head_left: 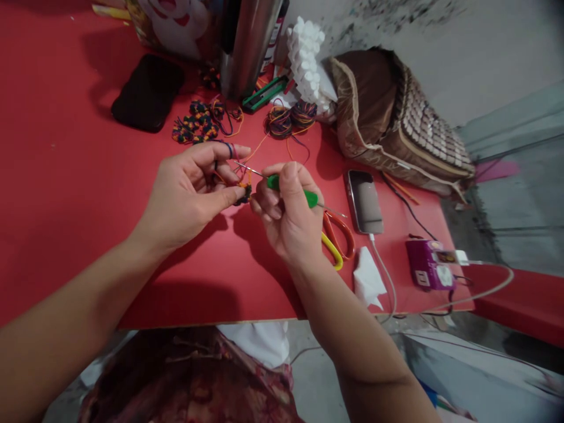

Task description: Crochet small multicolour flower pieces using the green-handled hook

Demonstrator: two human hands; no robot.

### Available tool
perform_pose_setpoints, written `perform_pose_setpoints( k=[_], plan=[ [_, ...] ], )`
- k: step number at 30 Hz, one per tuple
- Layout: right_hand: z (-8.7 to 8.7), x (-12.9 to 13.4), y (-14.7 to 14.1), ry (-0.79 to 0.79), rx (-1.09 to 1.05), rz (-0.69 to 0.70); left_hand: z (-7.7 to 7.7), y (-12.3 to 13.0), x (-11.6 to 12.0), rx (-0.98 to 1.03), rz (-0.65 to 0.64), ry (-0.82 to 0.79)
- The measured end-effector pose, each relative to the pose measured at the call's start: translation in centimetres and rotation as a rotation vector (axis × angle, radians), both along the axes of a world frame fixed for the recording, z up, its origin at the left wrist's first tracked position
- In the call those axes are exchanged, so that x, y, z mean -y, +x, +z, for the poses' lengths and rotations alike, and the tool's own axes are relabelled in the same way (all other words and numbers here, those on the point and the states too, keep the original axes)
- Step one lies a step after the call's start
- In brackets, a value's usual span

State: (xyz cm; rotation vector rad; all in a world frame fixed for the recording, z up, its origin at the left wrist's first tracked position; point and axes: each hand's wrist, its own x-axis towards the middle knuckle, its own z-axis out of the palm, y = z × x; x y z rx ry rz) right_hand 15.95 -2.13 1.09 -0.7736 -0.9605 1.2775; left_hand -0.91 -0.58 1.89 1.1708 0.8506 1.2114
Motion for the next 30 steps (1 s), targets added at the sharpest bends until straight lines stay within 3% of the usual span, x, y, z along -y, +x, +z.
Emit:
perform_pose_setpoints(
  k=[5,22,30],
  plan=[
    [-0.04,0.10,0.31,0.072,0.045,0.012,0.01,0.00,0.14,0.043,-0.004,0.046],
    [0.22,0.32,0.27,-0.040,-0.082,0.056,-0.33,-0.07,-0.37,0.099,-0.109,0.050],
    [-0.66,1.00,0.53,0.038,0.070,0.003,-0.22,-0.47,-0.60,0.082,-0.180,0.071]
  ],
)
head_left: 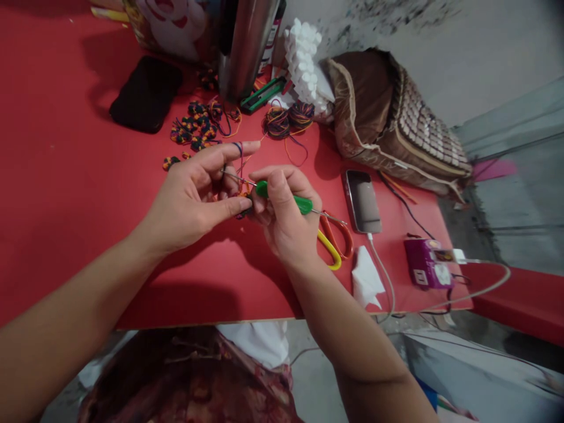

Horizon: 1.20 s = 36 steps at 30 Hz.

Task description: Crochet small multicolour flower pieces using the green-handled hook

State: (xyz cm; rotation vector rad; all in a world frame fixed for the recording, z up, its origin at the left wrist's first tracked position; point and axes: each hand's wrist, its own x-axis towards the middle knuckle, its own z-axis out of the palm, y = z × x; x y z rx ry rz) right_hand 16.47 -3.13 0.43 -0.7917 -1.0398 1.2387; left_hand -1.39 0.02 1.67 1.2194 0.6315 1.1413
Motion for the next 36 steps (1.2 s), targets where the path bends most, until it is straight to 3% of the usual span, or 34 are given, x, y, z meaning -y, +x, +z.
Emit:
perform_pose_setpoints(
  k=[6,11,17,22,28,36],
  plan=[
    [0.8,-0.2,-0.4,-0.066,0.010,0.040,0.2,0.2,0.1,0.034,-0.106,-0.160],
    [0.9,-0.5,-0.6,-0.047,0.026,-0.028,0.6,0.6,0.5,0.018,-0.005,-0.137],
    [0.1,-0.6,0.3,0.020,0.024,0.053,0.3,0.3,0.3,-0.004,-0.074,-0.158],
    [-0.6,-0.6,0.9,0.069,0.222,-0.027,0.5,0.2,0.2,-0.055,-0.066,-0.100],
    [-0.6,-0.9,1.1,0.141,0.316,0.032,0.2,-0.2,-0.3,-0.034,-0.099,-0.103],
    [-0.5,-0.5,0.8,0.100,0.236,-0.026,-0.6,-0.6,-0.9,0.096,-0.098,-0.230]
  ],
)
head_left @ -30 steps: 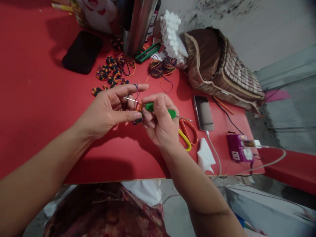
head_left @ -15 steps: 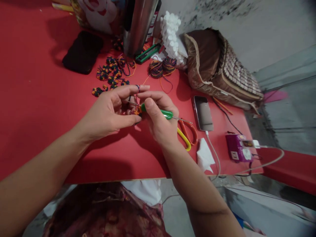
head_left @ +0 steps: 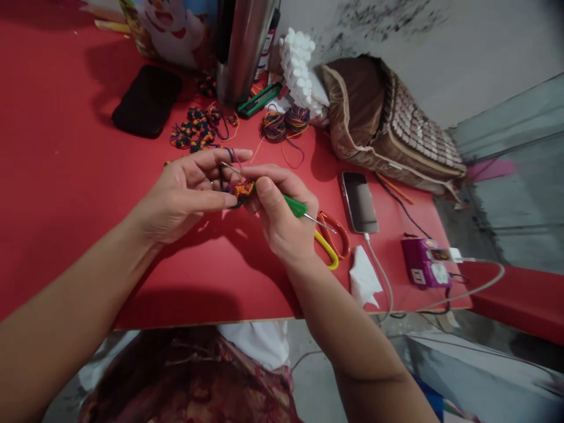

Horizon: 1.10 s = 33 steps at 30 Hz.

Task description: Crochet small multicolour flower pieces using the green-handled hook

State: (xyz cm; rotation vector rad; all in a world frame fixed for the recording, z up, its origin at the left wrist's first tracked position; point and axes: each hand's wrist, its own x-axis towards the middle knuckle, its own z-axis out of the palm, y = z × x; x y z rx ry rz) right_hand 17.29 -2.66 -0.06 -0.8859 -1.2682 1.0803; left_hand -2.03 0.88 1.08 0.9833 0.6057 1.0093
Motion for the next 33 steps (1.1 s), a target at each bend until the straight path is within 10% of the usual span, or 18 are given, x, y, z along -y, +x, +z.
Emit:
perform_pose_setpoints(
  k=[13,27,33],
  plan=[
    [-0.6,0.2,-0.4,0.039,-0.043,-0.093,-0.8,1.8,1.5,0.050,0.149,-0.040],
    [0.8,1.4,0.5,0.148,0.412,-0.184,0.8,2.2,2.4,-0.115,0.378,0.099],
    [-0.3,1.7,-0.3,0.123,0.233,-0.247,0.3,2.2,2.2,0.009,0.268,0.012]
  ],
)
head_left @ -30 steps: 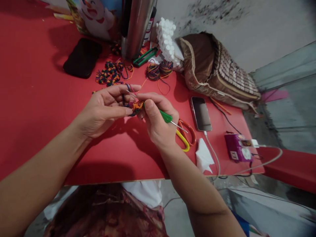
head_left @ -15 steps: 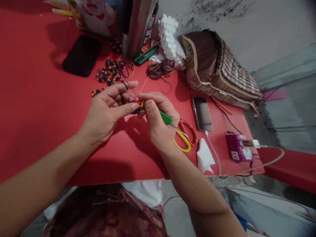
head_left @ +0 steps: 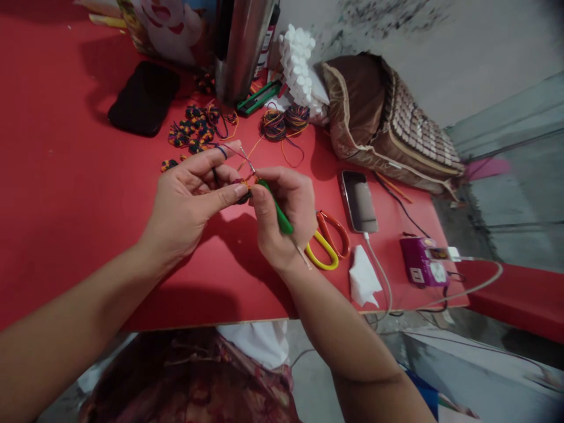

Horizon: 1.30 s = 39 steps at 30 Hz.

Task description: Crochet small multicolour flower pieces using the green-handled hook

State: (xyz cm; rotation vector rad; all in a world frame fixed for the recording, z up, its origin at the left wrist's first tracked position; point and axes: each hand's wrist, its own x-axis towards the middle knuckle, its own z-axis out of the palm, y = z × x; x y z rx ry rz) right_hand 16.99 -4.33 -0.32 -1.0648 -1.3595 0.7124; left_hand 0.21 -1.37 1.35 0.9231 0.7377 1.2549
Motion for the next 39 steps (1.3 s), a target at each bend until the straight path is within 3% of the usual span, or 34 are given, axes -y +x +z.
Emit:
perform_pose_setpoints(
  k=[7,13,17,26,31,39],
  plan=[
    [1.2,-2.0,-0.6,-0.169,-0.455,0.244,-0.3,-0.9,-0.9,0.028,-0.074,0.053],
    [2.1,-2.8,0.2,-0.344,-0.484,0.395,0.6,-0.8,-0.6,-0.009,-0.105,0.059],
    [2.4,-2.8,0.6,-0.354,-0.519,0.451,1.1,-0.6,-0.4,-0.034,-0.094,0.074],
    [2.4,-3.0,1.5,-0.284,-0.394,0.329,1.4,-0.6,-0.2,-0.095,-0.018,0.046],
    [2.1,-3.2,2.0,-0.210,-0.419,0.334,1.3,-0.4,-0.4,-0.012,-0.005,0.076],
    [2.5,-3.2,1.8,-0.200,-0.338,0.227,0.9,-0.4,-0.7,0.031,0.000,0.105]
  ],
)
